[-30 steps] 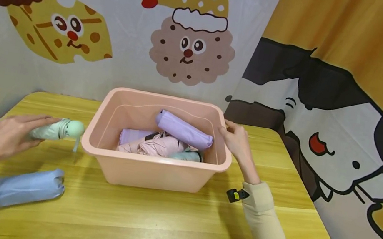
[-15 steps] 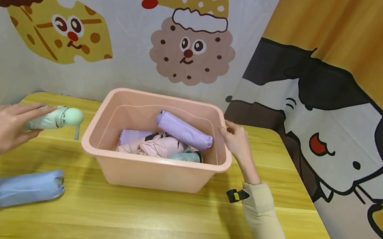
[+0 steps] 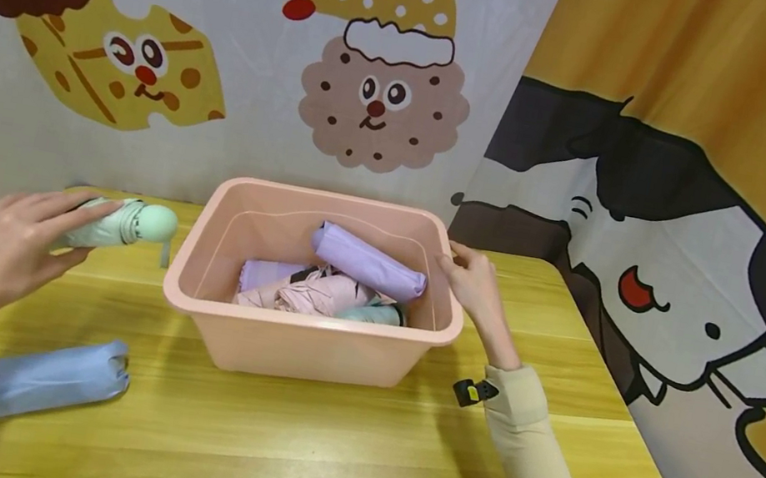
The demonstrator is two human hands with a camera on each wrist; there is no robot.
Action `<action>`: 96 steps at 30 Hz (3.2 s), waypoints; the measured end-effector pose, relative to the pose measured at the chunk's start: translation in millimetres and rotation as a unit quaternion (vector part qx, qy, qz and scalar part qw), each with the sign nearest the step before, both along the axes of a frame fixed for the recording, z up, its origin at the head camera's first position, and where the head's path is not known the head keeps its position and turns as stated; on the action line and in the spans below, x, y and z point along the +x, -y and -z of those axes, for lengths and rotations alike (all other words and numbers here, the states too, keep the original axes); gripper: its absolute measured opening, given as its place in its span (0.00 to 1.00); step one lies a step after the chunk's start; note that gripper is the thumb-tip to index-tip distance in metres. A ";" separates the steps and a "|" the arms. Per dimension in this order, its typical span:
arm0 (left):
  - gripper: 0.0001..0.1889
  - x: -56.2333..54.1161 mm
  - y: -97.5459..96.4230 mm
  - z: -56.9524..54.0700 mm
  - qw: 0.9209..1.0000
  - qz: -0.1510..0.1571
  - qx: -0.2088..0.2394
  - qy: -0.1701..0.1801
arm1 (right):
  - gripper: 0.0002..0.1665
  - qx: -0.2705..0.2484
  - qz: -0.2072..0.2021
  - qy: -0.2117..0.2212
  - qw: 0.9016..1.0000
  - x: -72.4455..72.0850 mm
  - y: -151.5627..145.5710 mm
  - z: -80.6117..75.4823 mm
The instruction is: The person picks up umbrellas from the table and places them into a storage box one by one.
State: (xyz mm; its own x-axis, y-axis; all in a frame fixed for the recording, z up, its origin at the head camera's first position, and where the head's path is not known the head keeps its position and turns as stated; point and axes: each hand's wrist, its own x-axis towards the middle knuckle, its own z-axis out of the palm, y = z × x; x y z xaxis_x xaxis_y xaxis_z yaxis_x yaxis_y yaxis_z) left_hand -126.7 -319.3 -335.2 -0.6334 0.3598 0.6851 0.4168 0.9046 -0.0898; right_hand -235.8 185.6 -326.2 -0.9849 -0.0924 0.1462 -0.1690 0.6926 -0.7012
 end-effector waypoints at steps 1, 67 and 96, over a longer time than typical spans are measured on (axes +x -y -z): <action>0.29 -0.2 -1.7 -0.8 1.000 0.001 -0.003 -0.003 | 0.29 -0.002 0.000 0.000 1.000 -0.1 0.1 0.2; 0.31 -81.0 -127.0 -67.3 0.952 0.214 -0.181 -0.126 | 0.29 -0.001 -0.004 -0.003 1.000 -1.0 -1.3 2.3; 0.29 -108.0 -196.4 -89.7 0.921 0.246 -0.301 -0.034 | 0.30 -0.006 -0.007 -0.001 1.000 -1.4 -0.4 1.5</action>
